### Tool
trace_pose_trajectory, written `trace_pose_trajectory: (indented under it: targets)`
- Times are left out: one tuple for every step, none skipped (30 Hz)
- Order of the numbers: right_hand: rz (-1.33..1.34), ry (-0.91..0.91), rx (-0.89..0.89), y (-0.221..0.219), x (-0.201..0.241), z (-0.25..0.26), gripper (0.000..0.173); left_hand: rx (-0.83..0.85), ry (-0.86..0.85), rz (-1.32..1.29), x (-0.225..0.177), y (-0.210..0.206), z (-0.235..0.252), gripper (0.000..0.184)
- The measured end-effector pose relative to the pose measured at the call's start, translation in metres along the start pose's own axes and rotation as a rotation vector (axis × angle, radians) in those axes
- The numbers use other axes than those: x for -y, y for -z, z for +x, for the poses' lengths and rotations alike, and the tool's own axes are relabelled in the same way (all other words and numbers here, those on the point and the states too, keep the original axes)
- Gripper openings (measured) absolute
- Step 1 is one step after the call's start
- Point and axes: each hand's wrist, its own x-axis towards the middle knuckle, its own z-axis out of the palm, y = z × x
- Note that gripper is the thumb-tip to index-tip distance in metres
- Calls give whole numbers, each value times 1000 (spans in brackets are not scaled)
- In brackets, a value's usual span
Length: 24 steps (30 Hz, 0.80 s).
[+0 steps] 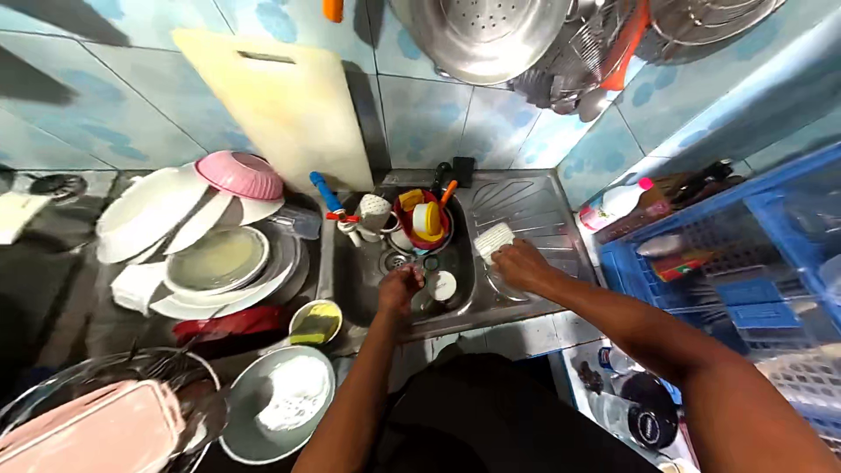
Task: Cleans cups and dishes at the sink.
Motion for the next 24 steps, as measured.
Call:
trace_pose_trajectory:
  targets:
    - [38,-53,-42,6,-12,-2,34,-43,-34,18,-1,0,-1,24]
    - [112,-101,-90,11,-24,-1,38,-108,-69,68,-3,2,-4,27]
    - [206,-143,-133,14,-34,1,41,-171,-96,144,-6,6,-8,35]
    - [314,-186,-166,19,-40,6,45,-226,-120,221,-10,10,-11,45]
    - [438,-231,-194,21,-42,12,49,-273,-153,291,-16,14,-15,52]
    - [574,-269,-221,19,-40,17,52,-318,-207,342,-23,16,-21,55]
    - [732,-303,-235,16,-35,22,51,-352,-273,392,-32,17,-27,53]
    - [916,-320,-229,13,-26,25,46,-390,-356,455,-43,18,-34,47]
    - [1094,-296,-212,7,-14,28,40,-443,-456,522,-55,20,-41,42]
    - [1232,-241,-182,1,-1,31,35,-496,-559,582,-69,23,-44,37]
    - [1309,-175,-140,-5,13,35,33,-558,-673,640,-84,27,-42,30]
    - [1344,-117,-97,-11,28,40,31,-571,-768,720,-100,31,-39,16]
    - [1365,-75,-61,-16,44,47,31,-509,-825,828,-116,37,-34,12]
    - [1389,-48,-29,-19,59,55,32,-378,-846,965,-131,43,-27,28]
    - [1423,-40,6,-22,72,64,34,-262,-864,1117,-144,46,-16,40]
    - [1467,-54,52,-23,85,74,35,-177,-867,1289,-152,48,-5,46]
    - [1510,-75,99,-25,98,85,35,-117,-838,1464,-157,49,3,47]
    - [1553,-96,140,-28,109,97,34,-81,-805,1614,-159,50,10,45]
    - [1580,-105,169,-33,118,109,34,-66,-805,1715,-160,52,17,41]
    - [1598,-120,194,-39,126,121,36,-60,-825,1779,-161,54,21,36]
    - [1616,-146,219,-46,134,130,37,-50,-836,1816,-161,56,25,32]
    - [1627,-183,244,-51,142,139,36,-42,-845,1840,-162,56,26,29]
    - [1634,-223,260,-55,150,146,34,-41,-851,1855,-162,56,26,28]
    - [1641,-252,280,-59,157,149,31,-43,-844,1865,-161,55,25,29]
